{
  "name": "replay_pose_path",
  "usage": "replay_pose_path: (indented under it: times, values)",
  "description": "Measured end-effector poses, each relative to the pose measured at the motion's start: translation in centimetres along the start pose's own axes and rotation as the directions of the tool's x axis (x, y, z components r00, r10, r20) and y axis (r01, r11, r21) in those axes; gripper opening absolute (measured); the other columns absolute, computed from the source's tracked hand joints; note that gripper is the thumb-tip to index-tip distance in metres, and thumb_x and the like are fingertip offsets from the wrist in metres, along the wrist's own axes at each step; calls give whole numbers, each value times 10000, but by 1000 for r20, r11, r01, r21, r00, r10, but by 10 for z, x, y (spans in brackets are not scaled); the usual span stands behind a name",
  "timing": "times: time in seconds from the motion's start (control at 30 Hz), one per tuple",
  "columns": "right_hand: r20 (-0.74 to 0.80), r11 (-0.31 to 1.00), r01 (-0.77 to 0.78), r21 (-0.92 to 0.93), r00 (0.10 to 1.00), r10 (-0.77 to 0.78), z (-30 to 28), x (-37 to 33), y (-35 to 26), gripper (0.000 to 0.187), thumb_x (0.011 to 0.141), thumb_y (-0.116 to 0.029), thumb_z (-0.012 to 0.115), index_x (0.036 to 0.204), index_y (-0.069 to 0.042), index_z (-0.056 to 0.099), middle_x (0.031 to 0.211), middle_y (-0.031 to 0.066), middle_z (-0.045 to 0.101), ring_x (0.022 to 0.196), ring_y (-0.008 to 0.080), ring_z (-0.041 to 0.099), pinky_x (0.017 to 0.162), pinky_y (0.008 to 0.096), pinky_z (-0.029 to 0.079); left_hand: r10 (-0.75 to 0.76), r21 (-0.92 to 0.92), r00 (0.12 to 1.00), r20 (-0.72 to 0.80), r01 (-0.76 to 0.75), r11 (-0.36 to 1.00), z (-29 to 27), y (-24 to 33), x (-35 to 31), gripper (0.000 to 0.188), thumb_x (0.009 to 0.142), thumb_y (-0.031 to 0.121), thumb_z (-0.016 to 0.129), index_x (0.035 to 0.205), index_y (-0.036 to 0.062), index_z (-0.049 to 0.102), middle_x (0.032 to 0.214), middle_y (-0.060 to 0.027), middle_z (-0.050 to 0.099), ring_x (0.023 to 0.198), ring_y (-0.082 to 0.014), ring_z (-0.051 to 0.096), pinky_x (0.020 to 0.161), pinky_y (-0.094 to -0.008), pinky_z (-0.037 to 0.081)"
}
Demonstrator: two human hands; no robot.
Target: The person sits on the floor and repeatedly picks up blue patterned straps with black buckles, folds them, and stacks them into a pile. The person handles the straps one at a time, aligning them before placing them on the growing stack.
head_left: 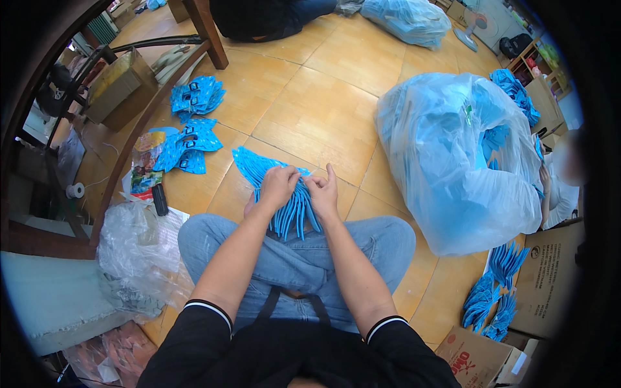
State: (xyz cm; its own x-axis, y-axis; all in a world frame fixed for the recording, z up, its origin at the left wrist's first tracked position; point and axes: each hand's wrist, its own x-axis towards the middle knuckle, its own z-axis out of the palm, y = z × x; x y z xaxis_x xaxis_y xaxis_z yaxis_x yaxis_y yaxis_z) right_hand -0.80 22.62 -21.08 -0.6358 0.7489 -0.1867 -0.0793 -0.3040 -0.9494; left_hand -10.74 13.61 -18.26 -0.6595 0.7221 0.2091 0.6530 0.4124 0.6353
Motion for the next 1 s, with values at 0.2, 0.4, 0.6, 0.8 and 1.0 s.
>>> replay_pose_path:
  times: [0.2, 0.4, 0.6, 0.8, 1.0]
  values:
    - [165, 992, -109, 67, 981, 97, -3, 13, 2, 429, 889, -43, 654, 1255, 89, 472, 899, 86, 666, 800, 107, 621, 728, 213, 508, -169, -140, 985, 36, 173, 975, -5, 3, 2, 189, 876, 196, 620, 919, 34, 707, 820, -168, 689, 729, -307, 665, 652, -383, 506]
    - [213, 929, 157, -335, 973, -88, -4, 13, 7, 166, 908, -89, 644, 1041, 7, 622, 918, 80, 664, 781, 93, 608, 703, 219, 503, -121, -99, 988, 94, 130, 987, -11, 5, 3, 206, 876, 214, 616, 968, 58, 716, 847, -160, 696, 755, -301, 676, 672, -377, 511]
    - [178, 987, 93, -132, 982, -68, -1, 18, 3, 170, 908, -94, 642, 1043, 7, 626, 893, 78, 671, 823, 110, 631, 714, 224, 513, -90, -79, 982, 164, 104, 991, -17, 6, 3, 211, 867, 226, 623, 965, 70, 726, 846, -164, 695, 774, -309, 677, 685, -387, 513]
    - [264, 965, 102, -240, 964, -36, -5, 18, 3, 235, 912, -123, 644, 1079, 42, 635, 961, 96, 683, 882, 131, 642, 765, 248, 519, -135, -39, 972, 192, 145, 989, -18, 6, 4, 207, 862, 239, 623, 905, 66, 729, 821, -170, 686, 766, -336, 668, 695, -420, 511]
    - [183, 985, -5, -174, 982, 37, -2, 25, 15, 253, 923, -153, 623, 1097, 29, 652, 980, 104, 687, 874, 123, 650, 778, 250, 515, -87, -47, 992, 95, 92, 995, -11, 4, 4, 238, 880, 261, 611, 891, 49, 717, 806, -176, 679, 748, -334, 665, 677, -421, 503]
